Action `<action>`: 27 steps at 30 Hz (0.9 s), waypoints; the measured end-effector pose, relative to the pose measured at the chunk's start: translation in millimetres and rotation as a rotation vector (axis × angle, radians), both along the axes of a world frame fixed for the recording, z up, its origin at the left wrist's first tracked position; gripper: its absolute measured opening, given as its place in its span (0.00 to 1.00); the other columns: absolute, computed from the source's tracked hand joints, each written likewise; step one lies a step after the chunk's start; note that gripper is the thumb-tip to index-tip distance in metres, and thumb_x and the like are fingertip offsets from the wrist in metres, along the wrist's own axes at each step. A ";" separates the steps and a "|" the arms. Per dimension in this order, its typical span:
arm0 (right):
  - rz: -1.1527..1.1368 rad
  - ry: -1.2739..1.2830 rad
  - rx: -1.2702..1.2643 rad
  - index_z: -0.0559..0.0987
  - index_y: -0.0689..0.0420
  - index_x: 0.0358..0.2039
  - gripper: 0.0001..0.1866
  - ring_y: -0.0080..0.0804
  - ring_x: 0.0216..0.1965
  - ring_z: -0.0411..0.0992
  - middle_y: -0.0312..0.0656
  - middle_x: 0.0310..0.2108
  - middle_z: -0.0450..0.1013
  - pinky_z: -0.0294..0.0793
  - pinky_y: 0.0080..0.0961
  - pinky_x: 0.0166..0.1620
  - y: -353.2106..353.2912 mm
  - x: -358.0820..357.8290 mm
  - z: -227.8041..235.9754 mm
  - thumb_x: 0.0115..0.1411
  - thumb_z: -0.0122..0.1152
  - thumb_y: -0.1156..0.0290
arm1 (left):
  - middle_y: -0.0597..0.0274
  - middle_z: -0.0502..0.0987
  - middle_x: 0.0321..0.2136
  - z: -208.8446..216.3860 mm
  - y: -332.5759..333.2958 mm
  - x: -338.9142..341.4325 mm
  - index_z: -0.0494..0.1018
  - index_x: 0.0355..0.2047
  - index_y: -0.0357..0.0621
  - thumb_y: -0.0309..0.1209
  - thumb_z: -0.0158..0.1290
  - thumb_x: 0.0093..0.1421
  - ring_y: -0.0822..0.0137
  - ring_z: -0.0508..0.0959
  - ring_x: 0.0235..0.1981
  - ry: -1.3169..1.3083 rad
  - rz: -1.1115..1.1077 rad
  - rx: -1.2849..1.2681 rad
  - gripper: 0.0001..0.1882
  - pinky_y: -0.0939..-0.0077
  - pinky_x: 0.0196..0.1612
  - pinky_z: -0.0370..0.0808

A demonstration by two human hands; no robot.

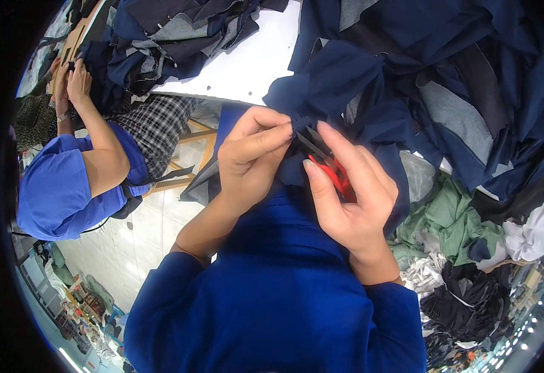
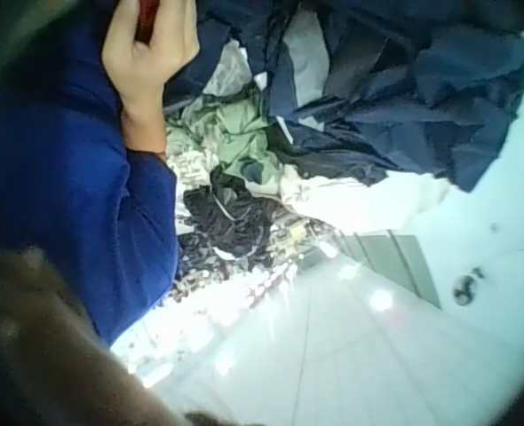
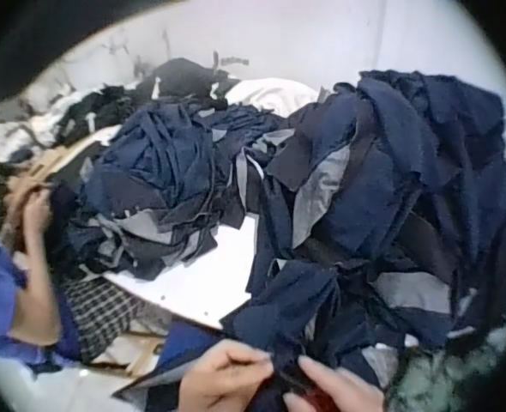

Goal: Trimming loose threads from fabric pieces using nippers.

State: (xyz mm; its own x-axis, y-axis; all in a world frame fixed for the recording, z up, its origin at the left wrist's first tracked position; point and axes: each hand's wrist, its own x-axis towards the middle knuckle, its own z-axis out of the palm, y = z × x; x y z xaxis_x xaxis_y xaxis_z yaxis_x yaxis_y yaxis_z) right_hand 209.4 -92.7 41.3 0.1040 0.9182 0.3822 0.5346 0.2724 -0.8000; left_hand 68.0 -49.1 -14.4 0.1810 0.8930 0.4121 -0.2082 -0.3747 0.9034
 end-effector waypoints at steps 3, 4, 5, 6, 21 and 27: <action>-0.004 -0.002 0.008 0.77 0.66 0.42 0.19 0.21 0.19 0.65 0.40 0.21 0.70 0.63 0.13 0.24 0.8 -0.6 -1.5 0.46 0.63 0.82 | 0.55 0.73 0.36 -1.3 0.2 0.4 0.77 0.39 0.40 0.10 0.48 0.51 0.69 0.76 0.34 0.003 0.019 0.027 0.18 0.84 0.37 0.72; -0.004 -0.002 0.007 0.77 0.66 0.42 0.19 0.21 0.19 0.65 0.40 0.21 0.70 0.63 0.13 0.24 0.9 -1.3 -1.3 0.46 0.63 0.82 | 0.55 0.73 0.36 -0.9 0.1 0.0 0.77 0.39 0.40 0.10 0.48 0.51 0.69 0.76 0.34 0.004 0.019 0.026 0.18 0.84 0.37 0.72; -0.004 0.011 0.003 0.77 0.66 0.42 0.19 0.21 0.20 0.65 0.40 0.21 0.70 0.63 0.14 0.24 1.0 -2.2 -0.9 0.46 0.63 0.82 | 0.55 0.73 0.36 -0.2 0.1 -0.7 0.77 0.39 0.40 0.10 0.49 0.51 0.69 0.76 0.33 0.028 0.021 0.039 0.18 0.84 0.36 0.72; -0.004 0.023 0.000 0.77 0.66 0.42 0.19 0.22 0.20 0.66 0.40 0.21 0.70 0.64 0.14 0.24 1.0 -2.7 -0.6 0.46 0.63 0.82 | 0.54 0.73 0.36 0.2 0.0 -1.0 0.77 0.39 0.40 0.10 0.49 0.51 0.69 0.76 0.33 0.053 0.023 0.052 0.17 0.83 0.35 0.72; 0.033 0.679 -0.271 0.73 0.68 0.47 0.14 0.15 0.24 0.64 0.36 0.28 0.72 0.63 0.11 0.29 1.5 4.1 -14.8 0.61 0.51 0.75 | 0.55 0.75 0.32 2.8 4.4 -6.9 0.78 0.34 0.40 0.14 0.52 0.46 0.64 0.76 0.31 0.285 0.030 0.202 0.15 0.79 0.30 0.72; 0.068 0.768 -0.207 0.70 0.68 0.50 0.18 0.15 0.23 0.60 0.45 0.42 0.72 0.56 0.10 0.25 2.6 20.3 -15.7 0.61 0.51 0.73 | 0.65 0.70 0.34 2.8 -0.7 -10.0 0.70 0.35 0.35 0.18 0.44 0.56 0.78 0.69 0.35 -0.242 -0.344 -0.483 0.08 0.86 0.40 0.65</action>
State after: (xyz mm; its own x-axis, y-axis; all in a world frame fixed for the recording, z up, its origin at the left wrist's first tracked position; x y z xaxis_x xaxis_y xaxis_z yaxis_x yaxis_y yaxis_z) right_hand 229.7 -90.2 25.6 0.2102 0.9765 0.0476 -0.1994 0.0905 -0.9757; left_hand 58.1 -49.8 -11.7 0.4424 0.8958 0.0430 -0.4635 0.1872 0.8661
